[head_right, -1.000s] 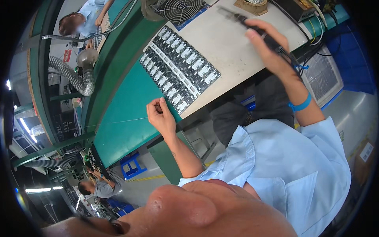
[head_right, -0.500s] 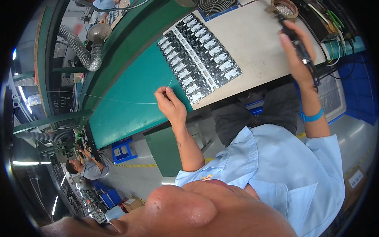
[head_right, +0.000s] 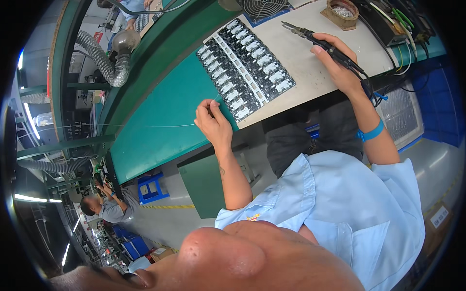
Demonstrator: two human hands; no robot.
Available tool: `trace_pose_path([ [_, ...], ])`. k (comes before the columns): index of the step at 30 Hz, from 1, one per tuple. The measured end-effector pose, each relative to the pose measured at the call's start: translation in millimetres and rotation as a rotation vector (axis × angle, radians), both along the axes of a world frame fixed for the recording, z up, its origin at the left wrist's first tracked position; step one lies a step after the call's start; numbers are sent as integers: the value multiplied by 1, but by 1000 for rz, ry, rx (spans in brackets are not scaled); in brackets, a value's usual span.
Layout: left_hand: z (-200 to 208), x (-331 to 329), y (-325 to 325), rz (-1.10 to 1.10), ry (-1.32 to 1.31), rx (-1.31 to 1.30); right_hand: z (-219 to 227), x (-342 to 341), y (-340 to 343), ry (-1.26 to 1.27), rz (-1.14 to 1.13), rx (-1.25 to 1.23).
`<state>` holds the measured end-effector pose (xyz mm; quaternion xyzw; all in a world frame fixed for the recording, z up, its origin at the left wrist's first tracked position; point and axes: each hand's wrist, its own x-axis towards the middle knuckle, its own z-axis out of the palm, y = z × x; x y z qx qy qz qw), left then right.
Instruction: The person positions a circuit board panel on the workstation and solders components on it using a soldering iron and solder wire.
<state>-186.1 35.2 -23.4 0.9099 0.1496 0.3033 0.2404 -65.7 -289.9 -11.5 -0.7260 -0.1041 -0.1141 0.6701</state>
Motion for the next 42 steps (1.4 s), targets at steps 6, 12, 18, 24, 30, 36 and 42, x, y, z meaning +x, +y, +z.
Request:
trace_pose_path([
  [6,-2,2,3,-57,-100,9,0,-1,3,-37,-18,-8],
  [12,-2,2,2,-48,-110,17,-2,0,4,-81,-28,-69],
  [18,-2,1,1,-54,-102,16,-2,0,5,-81,-34,-95],
  [24,-2,0,1,-47,-82,-46,3,-3,5,-35,-16,-70],
  [30,-5,1,1,-46,-102,-7,-1,-2,4,-76,-12,-107],
  [36,-4,2,1,-33,-96,24,5,-2,3,1,-11,-107],
  [42,-1,0,-2,-1,-67,71,2,-3,4,-9,-8,-80],
])
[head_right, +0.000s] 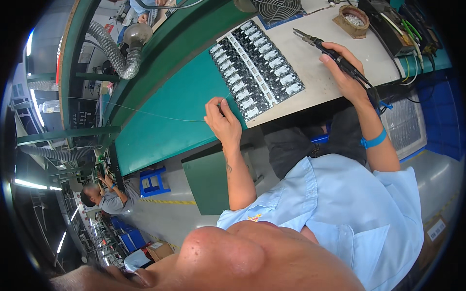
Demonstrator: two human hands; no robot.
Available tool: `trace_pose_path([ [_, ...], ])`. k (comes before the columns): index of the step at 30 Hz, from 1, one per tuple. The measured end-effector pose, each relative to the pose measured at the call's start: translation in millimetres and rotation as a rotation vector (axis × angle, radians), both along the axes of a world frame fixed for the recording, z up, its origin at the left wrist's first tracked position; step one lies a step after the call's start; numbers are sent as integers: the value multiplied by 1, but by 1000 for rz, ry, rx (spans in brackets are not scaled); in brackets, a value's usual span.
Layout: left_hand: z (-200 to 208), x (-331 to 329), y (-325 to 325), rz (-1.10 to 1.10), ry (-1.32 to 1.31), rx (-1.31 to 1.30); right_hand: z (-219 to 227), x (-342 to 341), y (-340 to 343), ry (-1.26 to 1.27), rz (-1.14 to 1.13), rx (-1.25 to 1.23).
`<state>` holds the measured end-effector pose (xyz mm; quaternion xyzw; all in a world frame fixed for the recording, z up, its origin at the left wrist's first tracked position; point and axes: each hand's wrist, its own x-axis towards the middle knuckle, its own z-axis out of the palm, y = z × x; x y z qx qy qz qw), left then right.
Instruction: The person positions a circuit board panel on the workstation and solders components on it using a soldering iron and solder wire.
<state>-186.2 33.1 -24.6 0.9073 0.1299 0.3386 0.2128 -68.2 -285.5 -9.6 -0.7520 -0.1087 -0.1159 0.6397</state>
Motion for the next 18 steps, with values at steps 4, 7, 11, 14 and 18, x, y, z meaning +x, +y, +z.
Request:
trace_pose_path([
  [4,4,-2,-1,-3,-21,64,-2,-1,-3,0,30,-4],
  [7,9,0,-1,-19,-20,133,0,-1,-4,6,70,-34],
  [11,10,-2,-5,-25,-25,22,-1,-4,-4,-4,74,-25],
  [14,15,-4,-6,-5,8,-123,0,-4,-4,-10,74,-14],
  [18,23,-9,0,77,100,-454,3,-1,-6,-34,87,3],
])
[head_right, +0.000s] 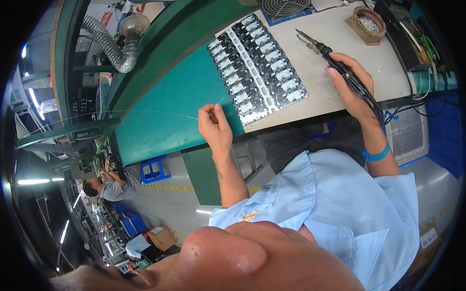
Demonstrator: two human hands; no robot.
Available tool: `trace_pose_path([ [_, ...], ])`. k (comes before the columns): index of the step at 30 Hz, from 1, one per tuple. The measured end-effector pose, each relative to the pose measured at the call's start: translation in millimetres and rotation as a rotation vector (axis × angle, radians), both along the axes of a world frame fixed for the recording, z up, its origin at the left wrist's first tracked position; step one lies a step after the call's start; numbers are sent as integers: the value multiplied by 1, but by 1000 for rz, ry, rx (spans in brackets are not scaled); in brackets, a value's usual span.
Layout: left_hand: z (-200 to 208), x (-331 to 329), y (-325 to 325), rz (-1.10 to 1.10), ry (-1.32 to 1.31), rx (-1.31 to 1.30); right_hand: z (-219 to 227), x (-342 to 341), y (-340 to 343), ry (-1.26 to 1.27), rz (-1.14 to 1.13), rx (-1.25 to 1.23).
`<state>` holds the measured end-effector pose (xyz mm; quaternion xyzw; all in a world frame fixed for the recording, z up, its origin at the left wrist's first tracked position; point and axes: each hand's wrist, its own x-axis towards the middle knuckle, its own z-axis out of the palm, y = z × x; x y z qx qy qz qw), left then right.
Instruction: The person positions a circuit board panel on the workstation and solders components on it using a soldering iron and solder wire.
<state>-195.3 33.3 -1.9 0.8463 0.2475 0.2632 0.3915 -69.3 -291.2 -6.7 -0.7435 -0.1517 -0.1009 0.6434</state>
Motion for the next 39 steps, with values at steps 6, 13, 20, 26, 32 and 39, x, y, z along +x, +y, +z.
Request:
trace_pose_path([
  [6,-3,-18,31,-167,71,579,-2,1,-4,17,11,-65],
  [13,26,-13,-5,-95,111,304,-5,1,-3,6,-10,-56],
  [20,18,-6,-24,-170,11,259,0,-1,0,-43,0,-79],
  [26,2,-3,-46,-196,-59,308,2,-7,2,-6,98,-14],
  [32,-5,0,-61,-141,-95,368,36,-37,18,36,356,-59],
  [39,-8,7,-67,-135,-141,346,41,-35,33,-261,473,-155],
])
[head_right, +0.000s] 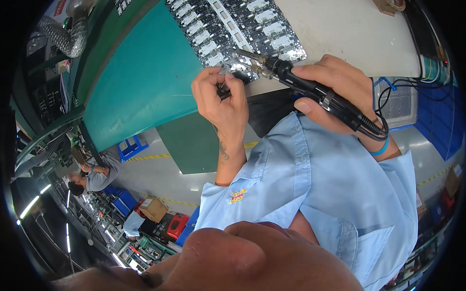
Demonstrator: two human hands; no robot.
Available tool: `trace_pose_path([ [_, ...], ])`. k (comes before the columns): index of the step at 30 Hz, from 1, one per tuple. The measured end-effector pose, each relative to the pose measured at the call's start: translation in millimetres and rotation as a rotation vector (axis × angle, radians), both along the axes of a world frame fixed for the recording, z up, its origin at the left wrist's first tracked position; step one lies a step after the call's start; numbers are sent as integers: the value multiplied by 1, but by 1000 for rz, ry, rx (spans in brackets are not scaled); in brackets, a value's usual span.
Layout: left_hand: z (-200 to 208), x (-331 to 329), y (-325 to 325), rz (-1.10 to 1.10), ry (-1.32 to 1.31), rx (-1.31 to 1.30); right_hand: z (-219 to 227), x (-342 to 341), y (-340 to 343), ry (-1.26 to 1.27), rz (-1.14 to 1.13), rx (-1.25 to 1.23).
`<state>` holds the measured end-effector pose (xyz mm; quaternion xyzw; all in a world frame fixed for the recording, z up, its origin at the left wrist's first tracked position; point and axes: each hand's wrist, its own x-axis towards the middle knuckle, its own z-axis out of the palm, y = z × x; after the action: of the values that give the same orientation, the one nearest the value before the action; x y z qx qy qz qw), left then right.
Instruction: The person positions a circuit board panel on the workstation and solders components on it using a soldering iron and solder wire.
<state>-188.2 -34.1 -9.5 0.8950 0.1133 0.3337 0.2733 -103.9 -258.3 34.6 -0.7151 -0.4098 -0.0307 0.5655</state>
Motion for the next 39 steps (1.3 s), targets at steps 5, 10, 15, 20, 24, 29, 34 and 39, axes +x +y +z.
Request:
trace_pose_path([
  [5,-13,-1,-1,-9,-16,-35,-2,-5,2,53,-9,-98],
  [10,-14,0,-2,-14,-12,-35,-4,-6,10,70,-13,-89],
  [15,-15,1,-1,-26,-35,-19,-7,-7,18,75,-26,-79],
  [20,-17,0,-1,-34,-23,-7,-6,-6,20,81,-3,-108],
  [24,-17,1,0,-40,-36,5,-6,-6,21,80,-9,-97],
  [29,-16,3,0,-36,-40,15,-7,-4,21,66,-11,-90],
  [34,-18,2,0,-30,-37,18,-8,-4,21,57,-13,-95],
  [39,-19,2,0,-27,-31,14,-10,-4,21,57,-5,-109],
])
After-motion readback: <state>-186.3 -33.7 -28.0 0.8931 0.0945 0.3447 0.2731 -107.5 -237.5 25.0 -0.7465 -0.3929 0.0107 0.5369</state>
